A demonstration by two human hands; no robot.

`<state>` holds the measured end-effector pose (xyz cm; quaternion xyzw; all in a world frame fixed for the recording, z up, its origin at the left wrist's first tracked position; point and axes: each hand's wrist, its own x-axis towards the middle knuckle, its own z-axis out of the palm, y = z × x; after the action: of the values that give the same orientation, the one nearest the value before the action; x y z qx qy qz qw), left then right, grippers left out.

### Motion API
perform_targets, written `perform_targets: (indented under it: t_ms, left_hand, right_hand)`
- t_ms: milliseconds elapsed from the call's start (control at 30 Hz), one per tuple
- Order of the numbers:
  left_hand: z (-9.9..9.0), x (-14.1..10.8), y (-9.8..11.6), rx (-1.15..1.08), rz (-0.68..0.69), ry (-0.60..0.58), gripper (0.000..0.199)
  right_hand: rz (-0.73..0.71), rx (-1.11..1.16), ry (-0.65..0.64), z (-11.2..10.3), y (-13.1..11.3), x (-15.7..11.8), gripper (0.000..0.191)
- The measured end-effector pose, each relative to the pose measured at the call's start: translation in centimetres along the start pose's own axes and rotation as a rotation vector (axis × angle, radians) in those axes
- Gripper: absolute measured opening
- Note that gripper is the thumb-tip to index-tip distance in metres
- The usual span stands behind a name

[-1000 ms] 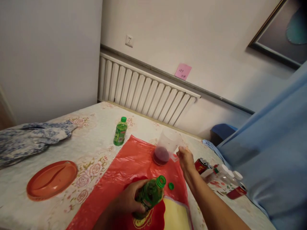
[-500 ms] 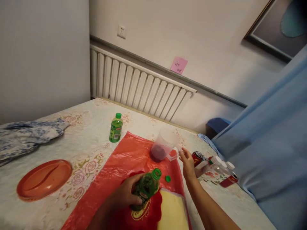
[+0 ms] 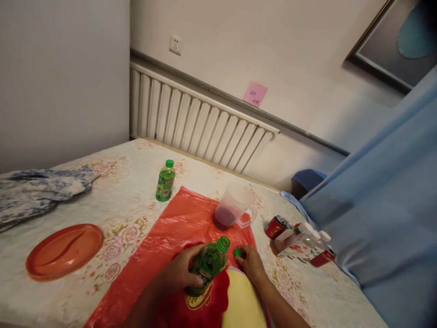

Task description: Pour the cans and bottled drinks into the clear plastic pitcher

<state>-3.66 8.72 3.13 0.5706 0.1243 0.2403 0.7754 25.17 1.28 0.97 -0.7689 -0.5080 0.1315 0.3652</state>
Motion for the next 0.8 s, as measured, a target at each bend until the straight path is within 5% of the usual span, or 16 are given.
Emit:
perform_targets:
  t_ms: [133, 467, 800]
  left_hand:
    - [-0.3, 0.0, -0.6, -0.015, 0.037, -0.016, 0.088]
    - [0.4, 0.1, 0.2, -0.022, 0.043, -0.051, 0.086]
    - [1.0, -0.5, 1.7, 0.026, 0.034, -0.022, 0.075]
  right_hand:
    - [-0.075, -0.003, -0.053, -1.2, -2.9, 0.0, 0.011]
    - [-0.52, -0.2, -0.296, -9.1, -16.3, -1.4, 0.028]
    - [-0.642, -0.102, -0.5, -9.7, -19.8, -1.4, 0.021]
